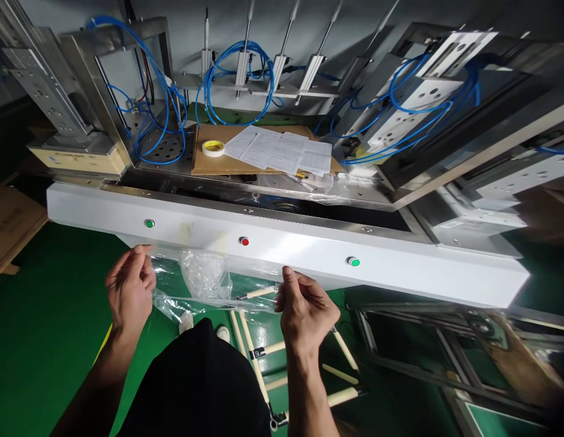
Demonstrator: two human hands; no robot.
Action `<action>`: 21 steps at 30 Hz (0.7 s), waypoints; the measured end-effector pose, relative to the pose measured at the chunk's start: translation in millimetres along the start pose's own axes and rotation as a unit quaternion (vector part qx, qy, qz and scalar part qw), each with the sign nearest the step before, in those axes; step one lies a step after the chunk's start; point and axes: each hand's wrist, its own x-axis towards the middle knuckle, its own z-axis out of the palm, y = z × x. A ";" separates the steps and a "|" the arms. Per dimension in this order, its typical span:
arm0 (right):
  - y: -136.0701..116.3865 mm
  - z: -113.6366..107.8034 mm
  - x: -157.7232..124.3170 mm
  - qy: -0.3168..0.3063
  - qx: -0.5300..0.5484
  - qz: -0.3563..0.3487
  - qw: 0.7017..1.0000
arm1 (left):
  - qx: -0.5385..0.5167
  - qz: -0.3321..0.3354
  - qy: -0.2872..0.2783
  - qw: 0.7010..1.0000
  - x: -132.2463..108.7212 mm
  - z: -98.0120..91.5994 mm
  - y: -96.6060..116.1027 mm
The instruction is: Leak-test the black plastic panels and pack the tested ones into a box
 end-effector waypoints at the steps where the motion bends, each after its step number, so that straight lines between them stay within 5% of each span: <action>1: -0.6 2.2 -0.9 0.023 0.004 0.002 1.000 | -0.003 0.008 0.005 1.000 -1.0 0.6 0.2; 5: -2.2 3.6 2.1 0.003 0.020 -0.001 1.000 | -0.021 0.014 -0.009 1.000 1.8 1.0 0.8; 9: 6.5 -7.0 14.8 -0.147 0.084 0.015 0.985 | -0.038 -0.018 -0.040 0.998 13.9 -1.7 0.6; 13: 30.5 -10.0 16.6 -0.291 0.090 0.137 0.943 | -0.044 -0.029 -0.018 0.998 22.7 -3.1 -4.4; 16: 45.2 -5.7 7.5 -0.298 0.050 0.191 0.934 | 0.006 -0.015 0.014 1.000 25.4 -4.3 -10.9; 21: 39.5 -9.8 0.8 -0.295 -0.029 0.100 0.950 | 0.151 0.080 0.076 0.982 33.6 -11.1 -13.8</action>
